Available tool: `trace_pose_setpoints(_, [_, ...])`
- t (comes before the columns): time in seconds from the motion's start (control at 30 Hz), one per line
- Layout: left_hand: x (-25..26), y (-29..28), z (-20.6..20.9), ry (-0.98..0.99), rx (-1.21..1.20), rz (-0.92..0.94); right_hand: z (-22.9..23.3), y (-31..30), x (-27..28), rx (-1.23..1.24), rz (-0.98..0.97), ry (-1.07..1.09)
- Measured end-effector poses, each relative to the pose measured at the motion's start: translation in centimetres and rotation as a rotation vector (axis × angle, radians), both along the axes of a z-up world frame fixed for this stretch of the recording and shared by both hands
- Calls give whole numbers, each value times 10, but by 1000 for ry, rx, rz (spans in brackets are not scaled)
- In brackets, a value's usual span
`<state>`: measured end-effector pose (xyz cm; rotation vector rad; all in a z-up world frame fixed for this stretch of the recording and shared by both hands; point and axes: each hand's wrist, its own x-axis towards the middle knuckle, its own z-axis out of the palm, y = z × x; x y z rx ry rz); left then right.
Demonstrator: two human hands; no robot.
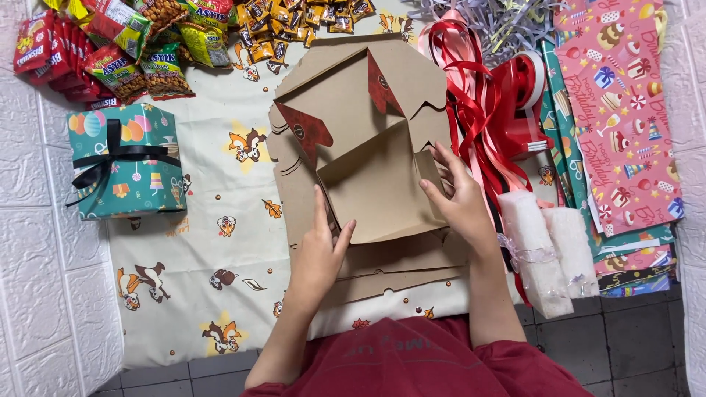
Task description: Folding and assembling a cardboard gift box from a flat template on the floor.
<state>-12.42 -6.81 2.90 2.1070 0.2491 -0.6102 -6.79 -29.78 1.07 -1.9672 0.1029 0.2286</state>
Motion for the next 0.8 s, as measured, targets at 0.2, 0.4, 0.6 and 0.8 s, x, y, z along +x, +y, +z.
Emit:
trace_pose_setpoints(0.2, [1, -4, 4, -65, 82, -82, -21, -31, -9, -575, 179, 190])
trace_pose_setpoints(0.4, [-14, 5, -24, -89, 280, -252, -49, -36, 7, -861, 160, 147])
trace_pose_setpoints(0.6, [-20, -7, 21, -98, 289, -542, -34, -25, 43, -187, -184, -199])
trace_pose_setpoints(0.8, [-24, -24, 5, -262, 338, -639, -43, -12, 26, -6, -261, -339])
